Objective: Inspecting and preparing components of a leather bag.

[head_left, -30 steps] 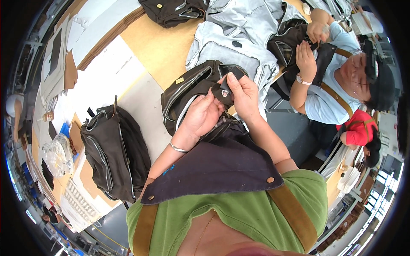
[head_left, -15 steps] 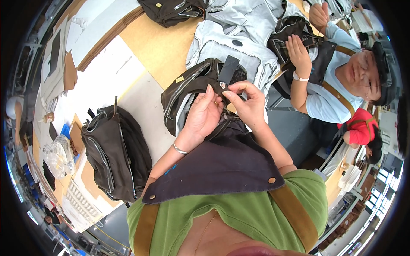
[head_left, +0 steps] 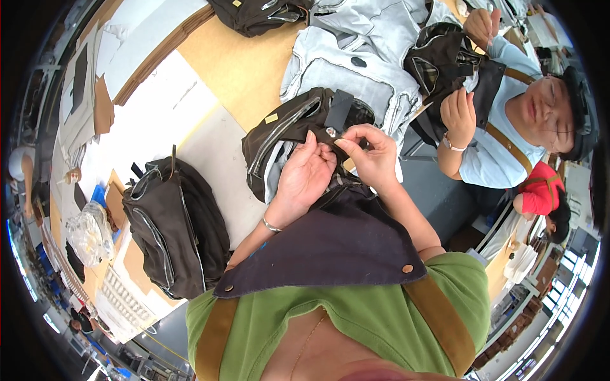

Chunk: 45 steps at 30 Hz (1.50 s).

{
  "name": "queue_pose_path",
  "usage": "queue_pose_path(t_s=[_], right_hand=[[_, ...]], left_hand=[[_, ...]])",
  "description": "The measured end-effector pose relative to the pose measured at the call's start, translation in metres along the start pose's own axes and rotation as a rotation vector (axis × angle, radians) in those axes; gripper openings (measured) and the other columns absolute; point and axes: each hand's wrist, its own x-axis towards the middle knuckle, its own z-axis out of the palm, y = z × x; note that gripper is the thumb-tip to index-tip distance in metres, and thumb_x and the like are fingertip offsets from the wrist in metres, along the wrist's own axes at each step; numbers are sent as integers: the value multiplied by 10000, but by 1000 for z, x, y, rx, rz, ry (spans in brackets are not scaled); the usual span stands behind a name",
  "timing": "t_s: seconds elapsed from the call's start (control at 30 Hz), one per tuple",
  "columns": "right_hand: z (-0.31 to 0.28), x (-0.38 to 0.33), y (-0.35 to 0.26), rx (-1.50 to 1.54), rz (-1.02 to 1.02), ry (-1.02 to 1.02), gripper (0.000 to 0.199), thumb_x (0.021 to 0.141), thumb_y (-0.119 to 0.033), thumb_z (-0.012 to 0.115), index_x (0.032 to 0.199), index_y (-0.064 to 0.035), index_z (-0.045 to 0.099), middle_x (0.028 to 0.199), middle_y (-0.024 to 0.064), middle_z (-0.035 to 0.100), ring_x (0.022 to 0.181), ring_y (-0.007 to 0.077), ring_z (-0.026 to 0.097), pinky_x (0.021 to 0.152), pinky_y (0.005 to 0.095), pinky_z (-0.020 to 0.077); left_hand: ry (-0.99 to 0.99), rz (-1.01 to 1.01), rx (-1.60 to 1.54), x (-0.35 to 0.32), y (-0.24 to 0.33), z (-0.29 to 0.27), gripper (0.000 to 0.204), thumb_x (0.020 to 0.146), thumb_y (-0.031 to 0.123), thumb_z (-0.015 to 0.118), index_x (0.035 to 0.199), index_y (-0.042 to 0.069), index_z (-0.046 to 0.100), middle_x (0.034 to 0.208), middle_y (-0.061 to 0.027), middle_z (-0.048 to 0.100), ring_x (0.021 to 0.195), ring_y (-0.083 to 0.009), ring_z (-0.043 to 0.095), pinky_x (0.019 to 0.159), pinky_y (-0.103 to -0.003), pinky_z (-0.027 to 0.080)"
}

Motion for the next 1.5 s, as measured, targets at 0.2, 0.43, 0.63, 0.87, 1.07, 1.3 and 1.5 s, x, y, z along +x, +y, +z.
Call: queue_pose_path(t_s=[0.2, 0.43, 0.63, 0.87, 1.07, 1.3, 1.5], right_hand=[[1, -1, 3, -8, -57, -52, 91, 683, 18, 677, 745, 8, 611, 689, 49, 590, 608, 108, 532, 571, 231, 434], [1, 5, 3, -56, -72, -27, 76, 684, 21, 668, 733, 4, 612, 682, 45, 581, 600, 108, 528, 564, 227, 428], [0, 3, 6, -16, -52, -60, 84, 700, 15, 664, 747, -3, 597, 702, 29, 573, 624, 95, 517, 589, 221, 425], [2, 8, -4, 107, 58, -85, 106, 738, -12, 659, 785, -20, 564, 721, -6, 563, 661, 52, 494, 620, 199, 419], [0, 10, -9, 12, 141, -77, 96, 729, -12, 662, 749, -10, 568, 687, 3, 569, 626, 57, 495, 593, 207, 423], [6, 5, 6, 101, 84, -32, 107, 727, -2, 662, 758, -4, 560, 691, 13, 567, 625, 69, 494, 594, 206, 420], [9, 1, 11, 131, 43, -48, 120, 723, 13, 662, 768, 1, 551, 737, 26, 569, 639, 78, 495, 610, 211, 423]], left_hand=[[38, -102, -133, -4, 4, 6, 111, 896, 140, 487, 867, 49, 543, 848, -45, 551, 732, -121, 496, 673, -245, 428], [-17, 204, 226, 0, 1, -4, 61, 877, 108, 515, 867, 66, 559, 848, -30, 576, 753, -102, 503, 702, -224, 406], [23, 76, 141, -1, 1, -8, 85, 881, 121, 513, 851, 79, 580, 869, -12, 589, 753, -86, 507, 707, -225, 407], [-11, 131, 327, 2, 0, -7, 65, 865, 158, 549, 883, 113, 592, 855, 35, 598, 742, -50, 499, 675, -210, 384], [-41, 105, 334, 1, 3, -11, 63, 866, 133, 541, 910, 108, 578, 904, 33, 593, 785, -52, 500, 691, -219, 379], [-1, 197, 384, -3, -3, -9, 143, 869, 116, 528, 1009, 146, 530, 956, 51, 579, 849, -50, 493, 733, -231, 370], [17, 278, 383, -4, -6, -9, 176, 874, 104, 520, 1035, 174, 517, 967, 63, 577, 859, -44, 494, 741, -234, 369]])
